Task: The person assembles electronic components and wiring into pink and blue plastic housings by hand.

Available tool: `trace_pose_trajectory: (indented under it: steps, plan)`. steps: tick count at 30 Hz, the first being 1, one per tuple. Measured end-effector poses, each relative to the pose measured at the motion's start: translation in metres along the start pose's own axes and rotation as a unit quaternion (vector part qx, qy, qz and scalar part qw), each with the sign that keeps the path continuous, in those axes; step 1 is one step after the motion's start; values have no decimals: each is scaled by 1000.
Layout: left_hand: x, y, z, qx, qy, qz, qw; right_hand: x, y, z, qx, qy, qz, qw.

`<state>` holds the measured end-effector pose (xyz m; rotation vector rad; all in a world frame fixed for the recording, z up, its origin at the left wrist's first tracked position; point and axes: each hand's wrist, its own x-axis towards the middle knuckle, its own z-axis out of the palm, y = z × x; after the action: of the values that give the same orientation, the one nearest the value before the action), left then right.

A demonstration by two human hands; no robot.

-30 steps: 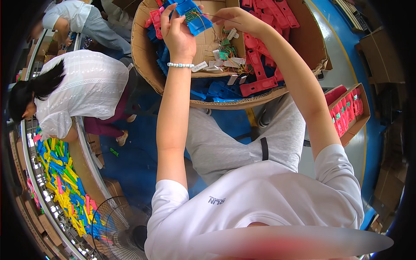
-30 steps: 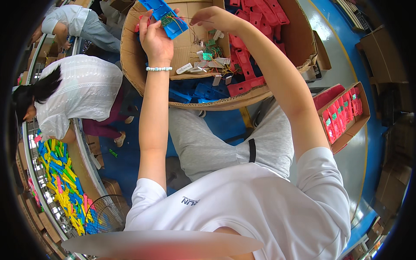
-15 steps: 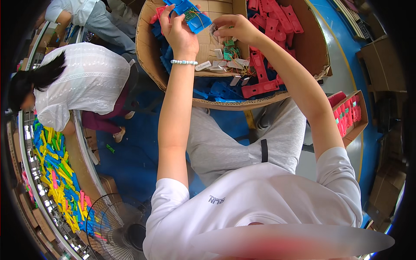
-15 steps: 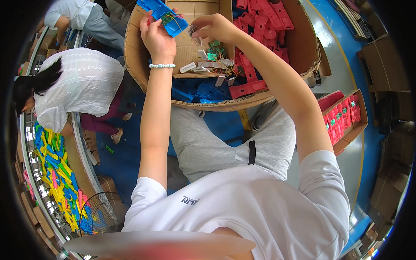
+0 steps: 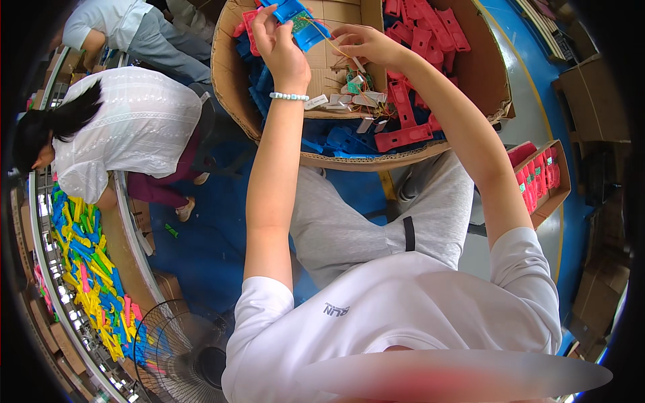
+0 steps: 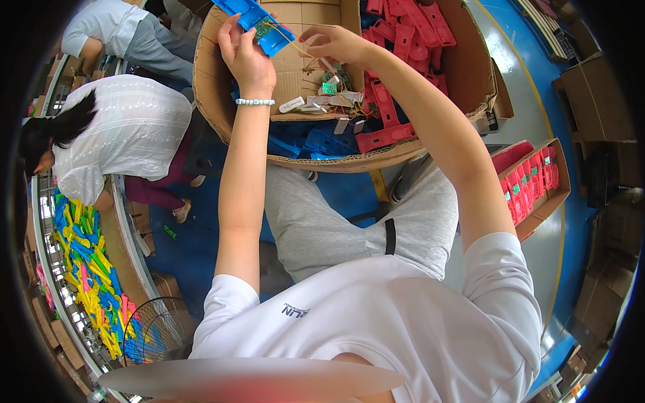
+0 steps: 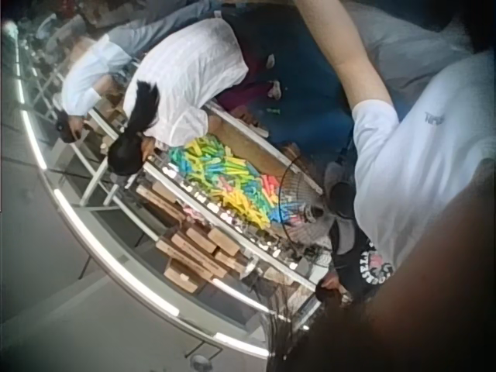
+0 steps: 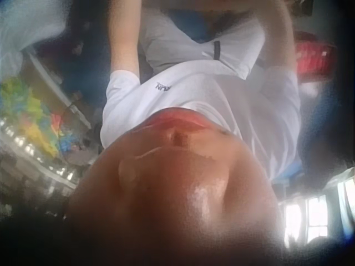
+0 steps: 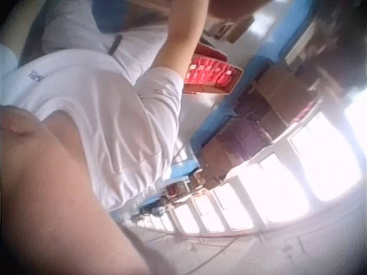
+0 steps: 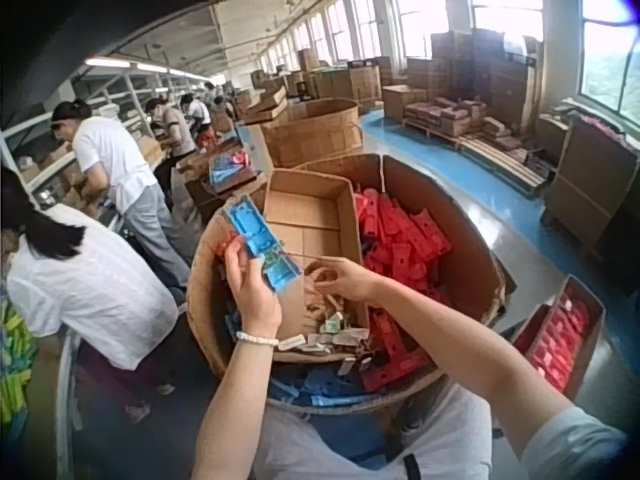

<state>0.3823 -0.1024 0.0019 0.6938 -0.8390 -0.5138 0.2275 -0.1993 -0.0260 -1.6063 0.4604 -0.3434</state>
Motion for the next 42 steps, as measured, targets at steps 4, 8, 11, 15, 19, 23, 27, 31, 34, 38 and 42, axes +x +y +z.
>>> trace_pose_trajectory:
  steps: [4, 8, 11, 15, 19, 23, 27, 31, 34, 38, 42]
  plan:
    - [0, -6, -2, 89, 73, 59, 992, 1, 0, -12, 36, -56, 5, 998]
    - [4, -8, -9, 114, 121, 69, 984, 1, 1, -16, -90, -20, -88, 992]
    - [0, -3, -9, 80, 114, -15, 990, 2, 2, -15, -227, 38, -124, 965]
    - [1, -13, -16, 68, 97, -107, 987, 9, 6, -16, -336, 179, -243, 892]
    - [-3, -14, -5, 91, 87, -110, 986, 9, 13, -33, -406, 209, -241, 856]
    - [3, -15, -10, 18, 30, -182, 983, 5, 14, -49, -457, 163, -174, 857]
    - [-2, -11, -7, -1, 5, -242, 970, 5, -6, -42, -401, 263, -117, 870]
    - [-5, -14, -2, 22, -39, -332, 942, -4, -22, -41, -391, 289, -347, 802]
    - [-7, -16, 0, 38, -77, -368, 926, -4, -29, -28, -388, 317, -407, 764]
    - [-8, -14, 9, 3, -125, -397, 909, -3, -28, -27, -392, 303, -428, 755]
    - [-8, -10, 13, -3, -141, -394, 908, -1, -33, -27, -356, 355, -434, 748]
